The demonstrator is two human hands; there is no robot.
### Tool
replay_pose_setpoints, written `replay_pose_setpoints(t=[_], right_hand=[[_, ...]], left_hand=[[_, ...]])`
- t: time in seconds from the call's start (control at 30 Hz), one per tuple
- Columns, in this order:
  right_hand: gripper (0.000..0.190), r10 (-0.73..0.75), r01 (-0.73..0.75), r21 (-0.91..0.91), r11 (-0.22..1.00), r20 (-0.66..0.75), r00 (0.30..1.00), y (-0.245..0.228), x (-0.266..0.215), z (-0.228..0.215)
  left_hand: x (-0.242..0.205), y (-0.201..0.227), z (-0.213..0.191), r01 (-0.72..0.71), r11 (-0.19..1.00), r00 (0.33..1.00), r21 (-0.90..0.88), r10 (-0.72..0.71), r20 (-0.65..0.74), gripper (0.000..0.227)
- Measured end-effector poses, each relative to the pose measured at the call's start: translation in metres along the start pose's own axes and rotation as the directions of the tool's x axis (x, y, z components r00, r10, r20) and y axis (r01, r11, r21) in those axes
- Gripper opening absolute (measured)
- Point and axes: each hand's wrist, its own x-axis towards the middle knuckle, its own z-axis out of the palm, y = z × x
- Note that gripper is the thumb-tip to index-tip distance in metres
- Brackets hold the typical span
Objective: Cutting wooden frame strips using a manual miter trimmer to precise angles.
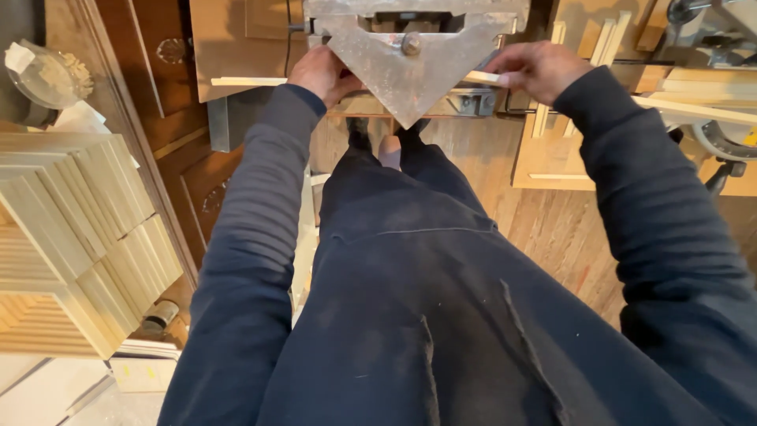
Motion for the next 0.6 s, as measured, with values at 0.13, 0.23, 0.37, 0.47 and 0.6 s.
replay_pose_setpoints(t=[0.13,0.23,0.37,0.47,0.6], right_hand=[[0.021,0.002,-0.003,-0.008,1.0,-0.038,0.999,-0.012,-0.01,-0.006],[0.022,-0.001,-0.003,-0.061,0.998,-0.07,0.998,-0.01,-0.01,-0.004],[0.022,-0.01,0.003,-0.06,0.998,-0.109,0.994,0.008,-0.008,0.002],[0.022,-0.029,0.019,-0.069,0.997,-0.137,0.99,0.022,-0.011,0.006],[0.021,-0.096,0.084,-0.065,0.994,-0.212,0.973,0.026,-0.017,0.014]], left_hand=[[0.003,0.003,-0.003,0.055,0.998,0.998,-0.02,-0.054,0.044,0.031],[0.001,0.006,-0.007,0.001,0.999,1.0,-0.042,0.0,0.027,0.031],[0.0,0.002,-0.005,0.016,0.999,0.999,-0.033,-0.015,0.041,0.026],[0.0,0.001,-0.002,-0.021,1.0,1.0,0.004,0.021,0.011,0.024],[-0.004,-0.002,0.002,-0.02,1.0,1.0,-0.004,0.02,-0.023,0.025]])
